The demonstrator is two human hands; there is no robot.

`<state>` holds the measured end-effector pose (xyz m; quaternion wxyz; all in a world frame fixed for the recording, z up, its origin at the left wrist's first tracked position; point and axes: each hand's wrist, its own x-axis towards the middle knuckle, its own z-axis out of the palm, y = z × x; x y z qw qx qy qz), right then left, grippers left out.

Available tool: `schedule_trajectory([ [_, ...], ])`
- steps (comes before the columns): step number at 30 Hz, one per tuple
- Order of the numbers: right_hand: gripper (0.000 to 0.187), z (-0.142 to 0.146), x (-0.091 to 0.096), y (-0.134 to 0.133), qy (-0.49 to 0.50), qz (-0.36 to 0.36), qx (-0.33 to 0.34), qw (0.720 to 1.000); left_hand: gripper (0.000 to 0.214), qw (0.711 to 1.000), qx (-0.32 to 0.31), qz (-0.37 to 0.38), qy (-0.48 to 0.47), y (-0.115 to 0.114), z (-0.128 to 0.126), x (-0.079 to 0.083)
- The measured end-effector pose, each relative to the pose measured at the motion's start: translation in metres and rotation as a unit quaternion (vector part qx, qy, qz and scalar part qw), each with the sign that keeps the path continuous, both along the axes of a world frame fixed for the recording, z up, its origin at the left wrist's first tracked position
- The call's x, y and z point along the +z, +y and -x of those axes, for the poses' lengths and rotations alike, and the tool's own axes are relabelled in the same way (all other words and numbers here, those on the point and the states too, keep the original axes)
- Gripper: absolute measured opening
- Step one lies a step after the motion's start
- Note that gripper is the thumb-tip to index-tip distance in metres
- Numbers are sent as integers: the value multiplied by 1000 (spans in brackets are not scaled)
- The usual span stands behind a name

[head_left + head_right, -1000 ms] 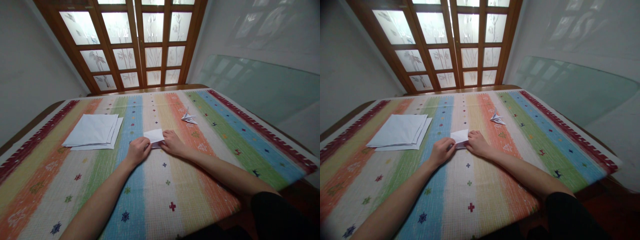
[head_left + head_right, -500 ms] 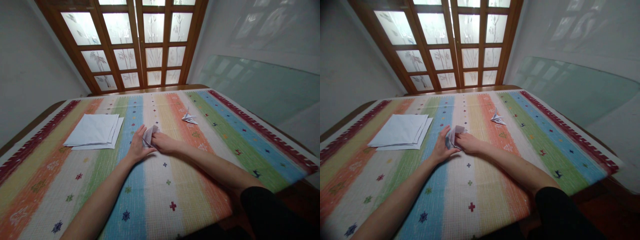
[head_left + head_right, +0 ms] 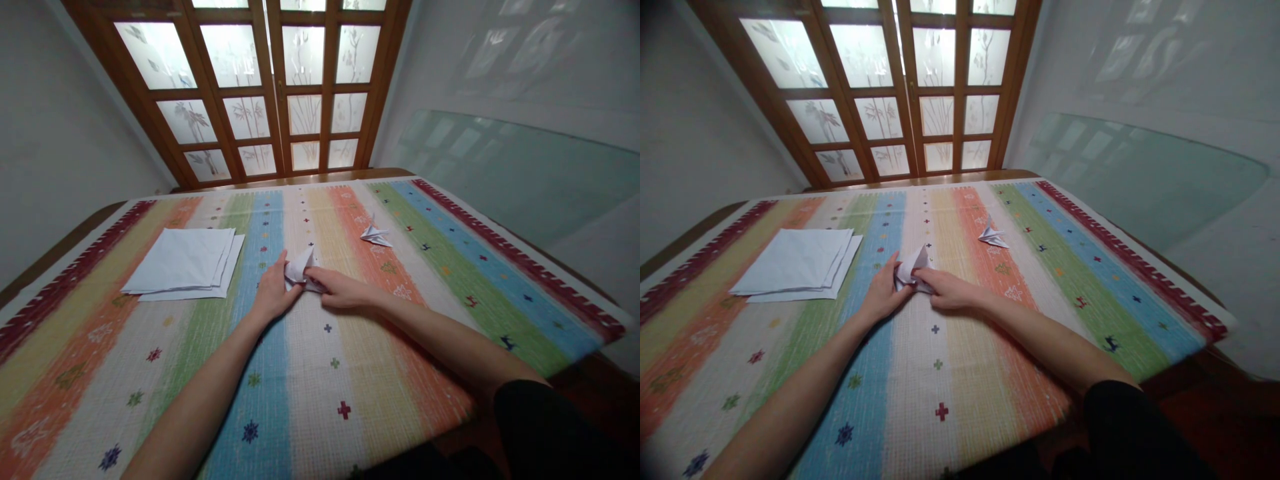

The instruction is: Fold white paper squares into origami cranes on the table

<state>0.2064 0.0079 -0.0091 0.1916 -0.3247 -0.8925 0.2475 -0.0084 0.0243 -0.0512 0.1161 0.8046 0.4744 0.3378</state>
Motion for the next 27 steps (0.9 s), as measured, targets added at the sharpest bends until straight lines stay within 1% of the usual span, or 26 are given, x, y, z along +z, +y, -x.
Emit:
schedule_trajectory([
  [2,56,-3,0,-5,18,11,-26,999,84,1000,11,-13,20,-1,-1,-1],
  [3,52,-4,-1,-7,26,9,-43,999,84,999,16,-18,27,-1,-2,-1],
  [5,39,-5,-2,-10,30,-5,-79,996,83,999,26,-24,41,-2,-3,-1],
  [9,10,-6,-7,-12,3,-42,-132,990,82,997,39,-31,60,-3,-4,0],
  [10,7,-6,-9,-12,-3,-48,-143,989,82,997,40,-35,62,-3,-4,0],
  [14,14,-1,-12,-12,-44,-70,-179,980,80,996,44,-44,71,-4,-5,1],
  [20,16,8,-9,-11,-117,-79,-243,960,74,994,53,-27,89,-7,-7,6],
  [24,15,8,-8,-10,-113,-55,-261,957,67,993,48,-59,94,-8,-8,6],
  [27,7,8,-6,-10,-96,-48,-273,956,64,991,57,-74,100,-8,-7,4],
])
